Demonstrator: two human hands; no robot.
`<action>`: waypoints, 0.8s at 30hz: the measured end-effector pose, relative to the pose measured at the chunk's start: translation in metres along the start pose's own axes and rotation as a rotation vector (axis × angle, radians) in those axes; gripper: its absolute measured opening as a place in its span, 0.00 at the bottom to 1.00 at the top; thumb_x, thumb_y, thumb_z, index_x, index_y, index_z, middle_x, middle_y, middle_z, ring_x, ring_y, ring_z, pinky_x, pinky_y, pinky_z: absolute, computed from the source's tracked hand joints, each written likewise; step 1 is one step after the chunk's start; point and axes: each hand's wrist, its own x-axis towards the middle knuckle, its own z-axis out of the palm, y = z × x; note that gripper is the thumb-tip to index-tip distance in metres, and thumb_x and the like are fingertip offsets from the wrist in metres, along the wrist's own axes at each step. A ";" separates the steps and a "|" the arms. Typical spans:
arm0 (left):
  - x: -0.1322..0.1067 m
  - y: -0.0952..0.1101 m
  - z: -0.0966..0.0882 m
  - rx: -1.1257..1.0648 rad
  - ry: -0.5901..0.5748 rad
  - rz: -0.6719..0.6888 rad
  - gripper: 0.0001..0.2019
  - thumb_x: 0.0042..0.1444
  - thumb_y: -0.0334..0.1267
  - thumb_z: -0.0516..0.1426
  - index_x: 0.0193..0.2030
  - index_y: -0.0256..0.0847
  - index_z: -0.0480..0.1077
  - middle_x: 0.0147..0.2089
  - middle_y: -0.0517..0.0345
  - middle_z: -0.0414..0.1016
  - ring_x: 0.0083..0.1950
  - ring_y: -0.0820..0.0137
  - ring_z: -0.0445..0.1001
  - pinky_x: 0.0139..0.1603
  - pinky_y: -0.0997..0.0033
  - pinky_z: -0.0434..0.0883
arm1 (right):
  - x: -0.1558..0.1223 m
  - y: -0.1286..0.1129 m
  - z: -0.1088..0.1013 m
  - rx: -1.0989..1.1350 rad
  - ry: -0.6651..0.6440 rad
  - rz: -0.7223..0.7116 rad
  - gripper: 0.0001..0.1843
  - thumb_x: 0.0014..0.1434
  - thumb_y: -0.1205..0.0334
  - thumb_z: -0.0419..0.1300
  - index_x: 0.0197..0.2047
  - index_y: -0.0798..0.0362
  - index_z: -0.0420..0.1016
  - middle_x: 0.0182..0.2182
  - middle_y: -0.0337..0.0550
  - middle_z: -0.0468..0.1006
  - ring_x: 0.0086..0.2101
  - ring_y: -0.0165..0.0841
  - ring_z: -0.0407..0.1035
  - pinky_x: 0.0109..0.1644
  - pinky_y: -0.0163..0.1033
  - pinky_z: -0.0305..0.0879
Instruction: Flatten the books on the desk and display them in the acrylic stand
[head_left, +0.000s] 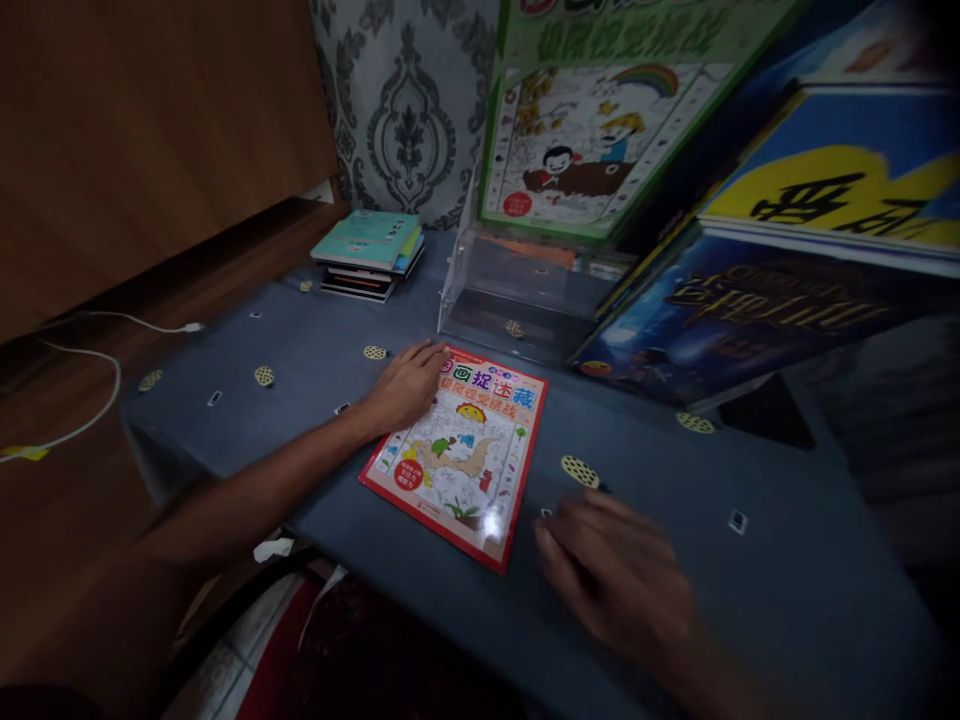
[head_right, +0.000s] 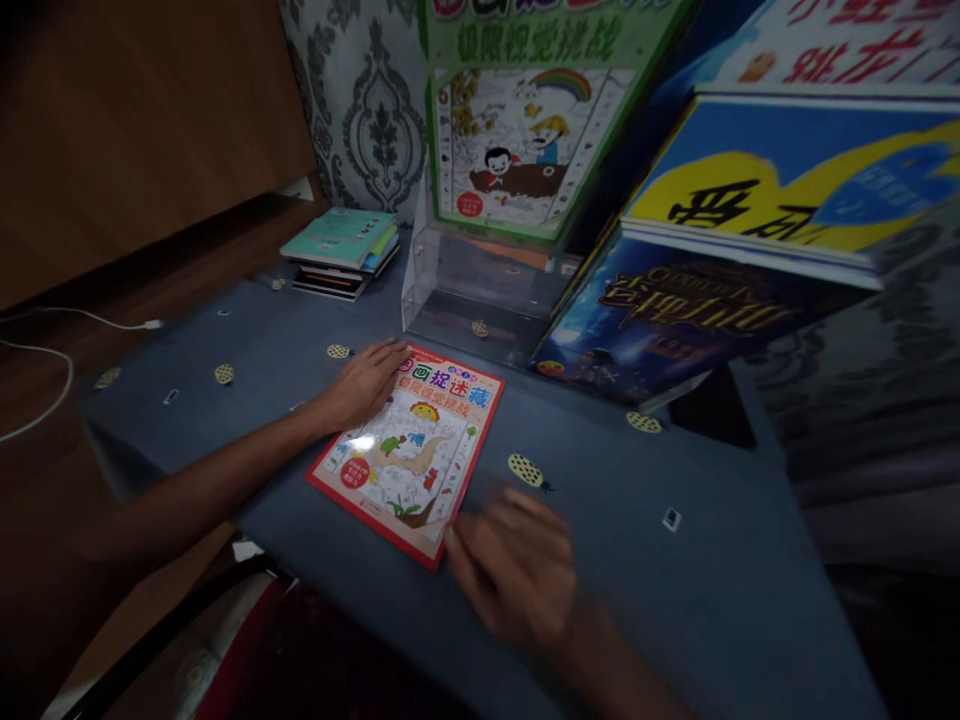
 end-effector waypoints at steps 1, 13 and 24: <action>0.000 0.000 0.000 0.006 -0.006 -0.002 0.23 0.65 0.31 0.49 0.67 0.32 0.63 0.71 0.40 0.66 0.73 0.57 0.62 0.74 0.51 0.60 | -0.001 0.001 0.001 -0.019 -0.007 -0.007 0.12 0.68 0.71 0.55 0.32 0.49 0.69 0.19 0.34 0.73 0.18 0.28 0.64 0.31 0.36 0.64; 0.000 0.005 -0.005 0.006 -0.012 -0.020 0.25 0.64 0.28 0.50 0.68 0.33 0.63 0.70 0.40 0.67 0.72 0.57 0.65 0.72 0.51 0.63 | -0.012 -0.005 0.023 -0.075 -0.310 0.030 0.18 0.73 0.67 0.48 0.31 0.51 0.69 0.21 0.36 0.75 0.22 0.29 0.68 0.36 0.36 0.61; -0.001 0.013 -0.010 0.024 0.020 -0.045 0.20 0.68 0.31 0.48 0.65 0.36 0.67 0.67 0.42 0.70 0.67 0.58 0.70 0.68 0.53 0.67 | -0.015 -0.010 0.020 -0.072 -0.316 0.043 0.14 0.71 0.68 0.53 0.32 0.51 0.71 0.22 0.38 0.77 0.24 0.29 0.69 0.38 0.36 0.63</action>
